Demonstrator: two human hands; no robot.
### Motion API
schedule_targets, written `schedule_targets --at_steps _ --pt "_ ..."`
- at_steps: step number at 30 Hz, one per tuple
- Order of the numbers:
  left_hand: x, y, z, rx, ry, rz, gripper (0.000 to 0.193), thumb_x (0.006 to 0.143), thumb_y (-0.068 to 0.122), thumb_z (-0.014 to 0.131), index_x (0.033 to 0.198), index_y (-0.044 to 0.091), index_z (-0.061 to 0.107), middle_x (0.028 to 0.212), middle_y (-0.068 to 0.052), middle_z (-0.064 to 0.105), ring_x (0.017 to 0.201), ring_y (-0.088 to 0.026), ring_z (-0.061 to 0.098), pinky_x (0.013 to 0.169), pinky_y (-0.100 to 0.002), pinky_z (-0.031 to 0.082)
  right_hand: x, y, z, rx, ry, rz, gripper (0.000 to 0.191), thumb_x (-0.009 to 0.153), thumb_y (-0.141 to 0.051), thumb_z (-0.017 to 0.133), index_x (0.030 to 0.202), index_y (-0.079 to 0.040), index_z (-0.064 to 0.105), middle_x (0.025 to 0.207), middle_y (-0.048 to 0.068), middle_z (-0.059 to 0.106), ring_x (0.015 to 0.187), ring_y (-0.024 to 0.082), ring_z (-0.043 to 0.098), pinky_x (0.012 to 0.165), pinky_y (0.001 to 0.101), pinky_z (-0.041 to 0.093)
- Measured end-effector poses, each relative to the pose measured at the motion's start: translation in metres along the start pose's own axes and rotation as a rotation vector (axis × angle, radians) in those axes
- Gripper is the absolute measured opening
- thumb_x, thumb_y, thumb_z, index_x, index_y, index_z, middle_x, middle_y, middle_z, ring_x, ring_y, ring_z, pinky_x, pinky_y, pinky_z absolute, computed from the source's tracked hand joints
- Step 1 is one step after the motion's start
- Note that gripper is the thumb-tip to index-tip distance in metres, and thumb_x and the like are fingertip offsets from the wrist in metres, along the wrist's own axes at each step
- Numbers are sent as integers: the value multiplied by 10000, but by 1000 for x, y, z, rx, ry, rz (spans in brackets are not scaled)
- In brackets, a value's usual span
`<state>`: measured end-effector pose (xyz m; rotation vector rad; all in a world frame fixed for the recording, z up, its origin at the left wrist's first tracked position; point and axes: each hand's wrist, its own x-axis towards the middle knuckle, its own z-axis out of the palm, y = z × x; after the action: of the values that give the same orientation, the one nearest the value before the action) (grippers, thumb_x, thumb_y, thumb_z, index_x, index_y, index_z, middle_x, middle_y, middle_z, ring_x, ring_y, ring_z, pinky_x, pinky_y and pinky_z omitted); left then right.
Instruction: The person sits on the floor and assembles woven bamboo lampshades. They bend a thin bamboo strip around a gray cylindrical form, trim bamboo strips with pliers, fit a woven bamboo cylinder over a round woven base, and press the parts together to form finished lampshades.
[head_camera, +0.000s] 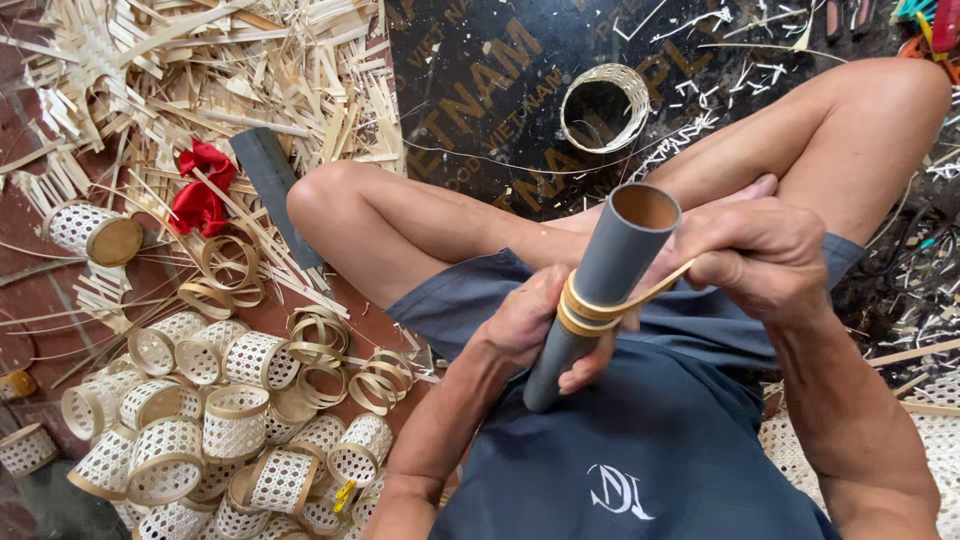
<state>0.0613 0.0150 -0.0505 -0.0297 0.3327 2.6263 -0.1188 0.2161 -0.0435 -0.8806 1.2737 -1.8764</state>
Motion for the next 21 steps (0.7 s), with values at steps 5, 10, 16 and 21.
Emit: schedule_targets --at_steps 5,10,16,21 --pt "-3 -16 -19 -233 -285 -262 728 1068 615 372 1224 -53 616 714 -200 616 549 -256 577 491 -374 477 60 2 20 120 -304 -136 192 903 -169 807 825 -32 697 838 108 730 765 230 708 740 373 533" --pt "-27 -25 -26 -59 -343 -415 634 1083 543 404 1173 -49 612 750 -220 615 608 -302 577 540 -412 477 113 -26 68 267 -889 -390 166 959 -166 787 1001 -9 755 759 84 612 672 250 582 608 394 399" --pt "-35 -8 -35 118 -395 -525 527 1101 457 443 1113 -44 607 795 -244 614 678 -357 576 599 -457 478 130 -40 124 407 -1215 -306 278 1024 -206 754 860 -14 639 709 74 556 652 207 571 638 351 421" --pt "-34 18 -39 390 -457 -512 446 1117 385 475 1062 -39 603 831 -264 613 737 -403 575 649 -495 478 123 -29 106 386 -1325 -8 193 1013 -220 724 979 -31 744 736 64 699 624 133 646 571 278 471"
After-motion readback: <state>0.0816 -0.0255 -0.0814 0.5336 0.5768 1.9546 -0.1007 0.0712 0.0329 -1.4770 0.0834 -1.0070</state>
